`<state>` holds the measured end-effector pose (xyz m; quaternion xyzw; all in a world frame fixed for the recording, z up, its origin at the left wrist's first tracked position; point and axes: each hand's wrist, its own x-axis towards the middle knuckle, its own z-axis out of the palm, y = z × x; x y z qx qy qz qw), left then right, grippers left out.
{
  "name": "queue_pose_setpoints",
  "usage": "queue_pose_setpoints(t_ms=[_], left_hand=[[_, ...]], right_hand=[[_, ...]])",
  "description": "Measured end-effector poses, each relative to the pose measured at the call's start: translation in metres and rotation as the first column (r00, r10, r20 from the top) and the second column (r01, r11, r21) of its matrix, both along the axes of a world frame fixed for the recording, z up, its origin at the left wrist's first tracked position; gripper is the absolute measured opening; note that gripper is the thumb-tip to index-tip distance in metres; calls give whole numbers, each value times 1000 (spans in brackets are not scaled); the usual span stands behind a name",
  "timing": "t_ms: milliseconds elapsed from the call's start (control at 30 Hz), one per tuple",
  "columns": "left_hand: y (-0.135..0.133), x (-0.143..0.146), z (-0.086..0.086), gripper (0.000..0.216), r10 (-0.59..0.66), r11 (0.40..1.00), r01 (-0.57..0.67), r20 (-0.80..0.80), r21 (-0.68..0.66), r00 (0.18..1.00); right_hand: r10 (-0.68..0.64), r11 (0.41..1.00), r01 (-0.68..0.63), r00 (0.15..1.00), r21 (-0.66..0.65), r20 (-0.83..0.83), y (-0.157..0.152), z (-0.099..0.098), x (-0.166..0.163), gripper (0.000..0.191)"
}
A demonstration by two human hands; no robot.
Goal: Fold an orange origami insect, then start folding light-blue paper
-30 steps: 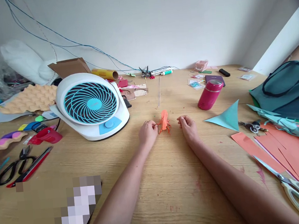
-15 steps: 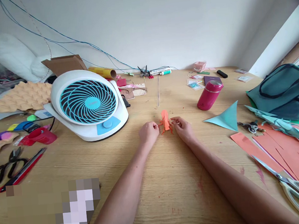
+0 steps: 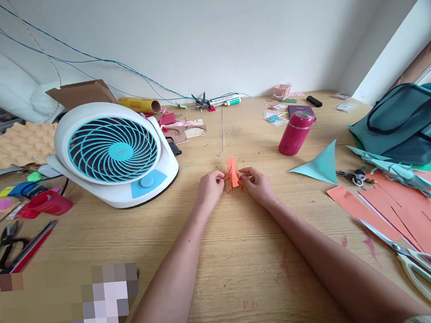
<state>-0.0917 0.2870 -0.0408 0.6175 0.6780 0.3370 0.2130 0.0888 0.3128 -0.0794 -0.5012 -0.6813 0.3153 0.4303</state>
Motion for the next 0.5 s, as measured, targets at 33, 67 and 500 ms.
queue_pose_setpoints(t_ms=[33,67,500], left_hand=[[0,1,0,21,1,1000,-1,1,3,1000],[1,1,0,21,2,1000,-2,0,6,1000],[4,-1,2,26,-41,999,41,-66,-4,997]], right_hand=[[0,1000,0,1000,-1,3,0,0,0,24],[0,1000,0,1000,-2,6,0,0,0,24],[-6,1000,6,999,-11,46,0,2,0,21]])
